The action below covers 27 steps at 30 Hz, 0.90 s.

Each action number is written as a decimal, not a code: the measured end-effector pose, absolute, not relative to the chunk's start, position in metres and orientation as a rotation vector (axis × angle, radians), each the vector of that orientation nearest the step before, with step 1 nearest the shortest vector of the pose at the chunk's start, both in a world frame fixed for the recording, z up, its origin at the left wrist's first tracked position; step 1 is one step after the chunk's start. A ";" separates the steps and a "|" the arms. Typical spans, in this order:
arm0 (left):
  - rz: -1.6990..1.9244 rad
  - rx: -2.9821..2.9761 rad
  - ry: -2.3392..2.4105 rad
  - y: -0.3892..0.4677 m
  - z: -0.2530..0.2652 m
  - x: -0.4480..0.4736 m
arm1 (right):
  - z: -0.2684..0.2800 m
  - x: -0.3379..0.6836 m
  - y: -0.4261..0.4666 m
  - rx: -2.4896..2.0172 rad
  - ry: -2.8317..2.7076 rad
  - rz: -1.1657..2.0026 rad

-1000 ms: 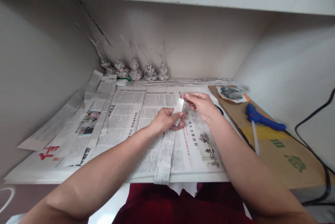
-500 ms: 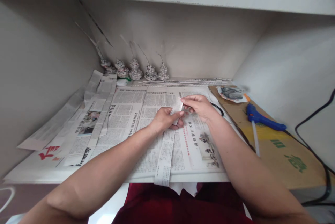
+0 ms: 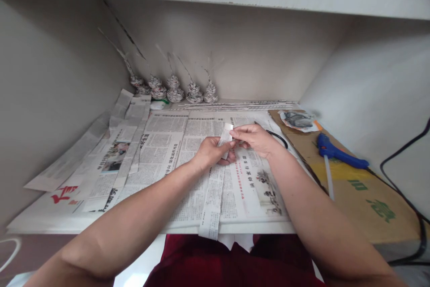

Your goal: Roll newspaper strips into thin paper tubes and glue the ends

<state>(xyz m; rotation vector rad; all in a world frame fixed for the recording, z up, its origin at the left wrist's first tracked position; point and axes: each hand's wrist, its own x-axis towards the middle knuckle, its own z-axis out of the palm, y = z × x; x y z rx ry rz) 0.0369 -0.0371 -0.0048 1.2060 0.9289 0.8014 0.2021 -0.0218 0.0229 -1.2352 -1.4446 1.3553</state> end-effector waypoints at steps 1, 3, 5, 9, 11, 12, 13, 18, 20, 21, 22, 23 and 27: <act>0.801 1.210 0.929 -0.037 -0.005 0.037 | 0.022 0.201 -0.022 -1.233 -1.468 1.359; 0.796 1.221 0.930 -0.038 -0.004 0.037 | 0.020 0.201 -0.022 -1.231 -1.467 1.369; 0.794 1.227 0.931 -0.038 -0.004 0.037 | 0.019 0.201 -0.022 -1.224 -1.447 1.398; 0.807 1.223 0.924 -0.038 -0.005 0.037 | 0.017 0.203 -0.020 -1.197 -1.438 1.436; 0.811 1.221 0.918 -0.037 -0.006 0.037 | 0.017 0.203 -0.020 -1.190 -1.438 1.433; 0.812 1.221 0.916 -0.037 -0.006 0.037 | 0.017 0.203 -0.020 -1.188 -1.430 1.435; 0.809 1.223 0.916 -0.037 -0.006 0.037 | 0.017 0.203 -0.020 -1.187 -1.415 1.437; 0.795 1.220 0.948 -0.036 -0.006 0.037 | 0.015 0.202 -0.018 -1.198 -1.284 1.436; 0.794 1.214 0.963 -0.036 -0.006 0.038 | 0.011 0.203 -0.016 -1.233 -1.274 1.359; 0.790 1.210 0.967 -0.036 -0.006 0.038 | 0.009 0.204 -0.013 -1.272 -1.287 1.292; 0.784 1.204 0.972 -0.036 -0.007 0.038 | 0.008 0.206 -0.010 -1.328 -1.310 1.209; 0.775 1.195 0.976 -0.036 -0.007 0.039 | 0.007 0.209 -0.005 -1.399 -1.342 1.112; 0.748 1.160 1.001 -0.035 -0.007 0.039 | 0.018 0.241 0.024 -1.834 -1.545 0.565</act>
